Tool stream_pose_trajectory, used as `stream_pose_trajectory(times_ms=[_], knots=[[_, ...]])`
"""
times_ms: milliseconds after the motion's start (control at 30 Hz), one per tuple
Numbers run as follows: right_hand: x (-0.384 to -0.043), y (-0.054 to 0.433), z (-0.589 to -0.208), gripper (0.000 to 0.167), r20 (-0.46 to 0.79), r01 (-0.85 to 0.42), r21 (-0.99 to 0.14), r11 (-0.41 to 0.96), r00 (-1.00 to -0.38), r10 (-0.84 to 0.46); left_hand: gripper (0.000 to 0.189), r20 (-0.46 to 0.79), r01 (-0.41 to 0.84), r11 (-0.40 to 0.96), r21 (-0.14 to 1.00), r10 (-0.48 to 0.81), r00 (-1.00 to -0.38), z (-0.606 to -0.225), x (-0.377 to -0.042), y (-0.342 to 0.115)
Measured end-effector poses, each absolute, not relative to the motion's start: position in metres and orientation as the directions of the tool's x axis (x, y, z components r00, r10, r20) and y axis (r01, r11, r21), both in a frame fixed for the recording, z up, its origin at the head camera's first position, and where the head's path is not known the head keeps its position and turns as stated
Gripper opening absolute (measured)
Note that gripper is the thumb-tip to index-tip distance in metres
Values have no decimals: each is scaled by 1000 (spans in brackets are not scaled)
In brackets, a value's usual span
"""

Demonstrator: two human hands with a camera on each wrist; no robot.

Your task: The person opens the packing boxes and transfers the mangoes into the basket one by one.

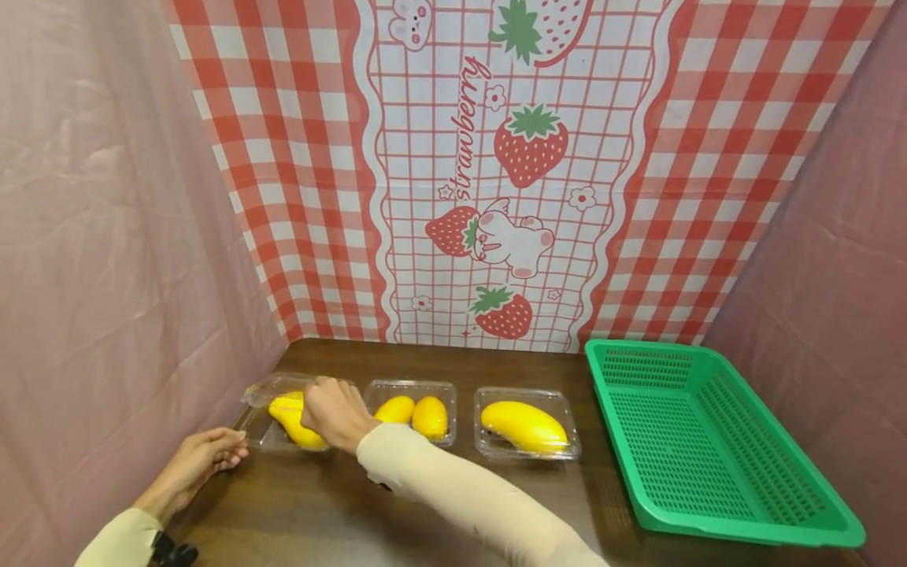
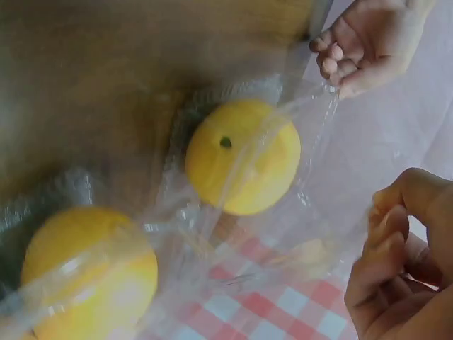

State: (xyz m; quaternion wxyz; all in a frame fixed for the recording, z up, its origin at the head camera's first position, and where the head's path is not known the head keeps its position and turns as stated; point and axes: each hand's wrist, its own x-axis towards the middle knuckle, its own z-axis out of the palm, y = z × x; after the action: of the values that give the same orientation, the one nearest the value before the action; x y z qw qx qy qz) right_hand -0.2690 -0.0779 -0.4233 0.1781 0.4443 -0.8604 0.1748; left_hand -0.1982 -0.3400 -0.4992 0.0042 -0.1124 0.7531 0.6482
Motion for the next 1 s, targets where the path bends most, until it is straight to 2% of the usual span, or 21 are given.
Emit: stream_pose_trajectory(times_ms=[167,367,567,1000], knots=[[-273,-77,-422,4,538,-802,-93,590,-539,-648,22,-175,-195,143,970,-143,-974,-499,-198,-341],[-285,-74,-420,11,595,-791,-63,608,-519,-614,23,-194,-212,141,967,-128,-973,-499,-198,-340],[-295,-70,-413,18,596,-789,-90,607,-532,-602,25,-189,-204,135,970,-113,-975,-499,-198,-342],[-320,-67,-411,16,669,-776,-107,622,-519,-532,27,-195,-204,114,972,-87,-977,-499,-197,-345]])
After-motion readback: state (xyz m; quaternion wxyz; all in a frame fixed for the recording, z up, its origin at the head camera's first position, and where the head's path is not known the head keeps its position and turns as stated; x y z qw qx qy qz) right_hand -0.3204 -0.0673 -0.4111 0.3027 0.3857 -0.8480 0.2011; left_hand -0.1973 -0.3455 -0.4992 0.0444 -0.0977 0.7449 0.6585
